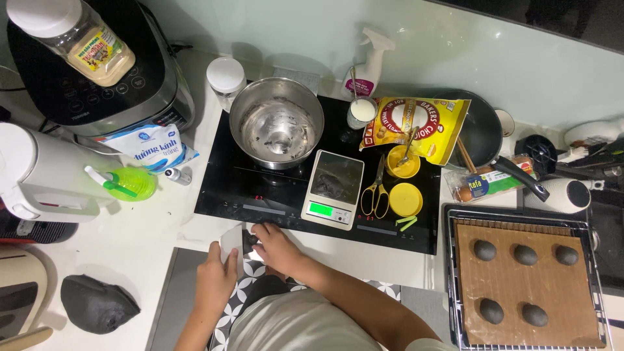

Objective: Rolling dark dough into uniform balls, weighing them on a scale, and placing them on a baking tray.

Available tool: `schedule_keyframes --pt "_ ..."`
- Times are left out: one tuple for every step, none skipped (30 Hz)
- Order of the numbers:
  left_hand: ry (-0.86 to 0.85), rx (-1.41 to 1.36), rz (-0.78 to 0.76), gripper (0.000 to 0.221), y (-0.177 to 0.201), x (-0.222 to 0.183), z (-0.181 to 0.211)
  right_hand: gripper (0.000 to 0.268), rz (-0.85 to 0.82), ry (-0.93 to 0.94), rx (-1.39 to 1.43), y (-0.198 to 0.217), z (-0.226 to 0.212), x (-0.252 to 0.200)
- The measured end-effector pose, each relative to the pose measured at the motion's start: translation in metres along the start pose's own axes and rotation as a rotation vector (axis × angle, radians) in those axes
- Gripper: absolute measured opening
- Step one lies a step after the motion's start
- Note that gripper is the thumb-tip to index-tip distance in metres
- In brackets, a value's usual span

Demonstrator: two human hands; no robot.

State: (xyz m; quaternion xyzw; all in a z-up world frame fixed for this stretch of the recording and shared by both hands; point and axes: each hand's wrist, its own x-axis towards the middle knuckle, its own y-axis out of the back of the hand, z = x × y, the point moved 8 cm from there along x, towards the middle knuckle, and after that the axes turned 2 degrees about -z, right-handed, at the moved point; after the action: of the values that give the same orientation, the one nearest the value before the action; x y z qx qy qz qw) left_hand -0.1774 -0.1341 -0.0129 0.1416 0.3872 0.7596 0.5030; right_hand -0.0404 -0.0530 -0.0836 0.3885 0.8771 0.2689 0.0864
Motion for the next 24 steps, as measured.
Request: schedule_keyframes --pt "-0.001 0.001 -0.001 0.029 -0.001 -0.001 0.001 0.048 0.001 -0.001 0.001 0.001 0.000 -0.001" --pt "0.002 0.000 -0.008 0.029 -0.001 -0.002 0.002 0.039 -0.006 -0.038 0.040 0.002 0.003 0.000" --pt "0.004 0.000 -0.014 0.029 -0.002 -0.003 0.002 0.030 -0.014 -0.075 0.080 0.003 0.006 0.000" --pt "0.003 0.001 -0.015 0.029 -0.005 -0.003 0.001 0.030 -0.013 -0.076 0.080 0.003 0.008 -0.001" --pt "-0.005 -0.004 -0.025 0.029 -0.008 -0.003 0.000 0.027 0.012 -0.069 0.075 0.005 0.010 -0.002" --pt "-0.012 -0.010 -0.035 0.029 -0.011 -0.004 -0.001 0.024 0.035 -0.062 0.071 0.007 0.012 -0.004" --pt "-0.011 -0.009 -0.036 0.029 -0.012 -0.005 0.002 0.024 0.034 -0.063 0.072 0.004 0.015 -0.007" --pt "-0.008 -0.006 -0.056 0.029 -0.014 -0.005 0.004 0.024 0.067 -0.019 0.027 0.005 0.015 -0.008" --pt "-0.006 -0.003 -0.075 0.030 -0.016 -0.006 0.006 0.024 0.100 0.025 -0.019 0.006 0.015 -0.009" --pt "-0.006 -0.002 -0.074 0.030 -0.016 -0.004 0.007 0.024 0.101 0.026 -0.019 0.010 0.008 -0.009" --pt "0.033 0.008 -0.094 0.031 -0.018 -0.003 0.005 0.032 0.081 0.030 -0.037 0.014 0.001 -0.008" --pt "0.071 0.018 -0.113 0.033 -0.021 -0.002 0.003 0.040 0.063 0.035 -0.057 0.018 -0.006 -0.007" --pt "0.070 0.017 -0.112 0.033 -0.022 0.002 0.002 0.040 0.063 0.036 -0.058 0.026 -0.006 -0.006" --pt "0.041 -0.040 -0.064 0.036 -0.019 0.010 0.004 0.046 0.086 0.057 -0.161 0.036 -0.007 -0.001" --pt "0.012 -0.097 -0.017 0.040 -0.015 0.017 0.005 0.051 0.108 0.077 -0.264 0.046 -0.009 0.003" --pt "0.009 -0.096 -0.017 0.040 -0.016 0.026 -0.001 0.051 0.111 0.077 -0.265 0.070 -0.018 0.009" --pt "-0.023 -0.132 0.023 0.043 -0.014 0.034 -0.005 0.047 0.118 0.019 -0.604 0.095 -0.025 0.014" --pt "-0.059 -0.169 0.063 0.046 -0.013 0.044 -0.007 0.043 0.126 -0.044 -0.947 0.123 -0.031 0.019" --pt "-0.066 -0.171 0.062 0.046 -0.009 0.048 0.003 0.043 0.131 -0.046 -0.950 0.141 -0.033 0.023" --pt "-0.109 0.011 0.162 0.052 0.002 0.049 0.017 0.048 0.337 -0.123 -0.860 0.176 -0.036 0.022" --pt "-0.152 0.192 0.262 0.058 0.011 0.050 0.033 0.054 0.541 -0.196 -0.763 0.210 -0.038 0.017" --pt "-0.168 0.189 0.259 0.058 0.007 0.050 0.037 0.054 0.556 -0.203 -0.768 0.207 0.004 0.015" --pt "-0.258 0.269 0.320 0.056 0.007 0.048 0.047 0.045 0.434 -0.270 -0.640 0.199 0.058 0.017" --pt "-0.349 0.349 0.380 0.054 0.007 0.045 0.058 0.036 0.312 -0.334 -0.506 0.188 0.110 0.019"
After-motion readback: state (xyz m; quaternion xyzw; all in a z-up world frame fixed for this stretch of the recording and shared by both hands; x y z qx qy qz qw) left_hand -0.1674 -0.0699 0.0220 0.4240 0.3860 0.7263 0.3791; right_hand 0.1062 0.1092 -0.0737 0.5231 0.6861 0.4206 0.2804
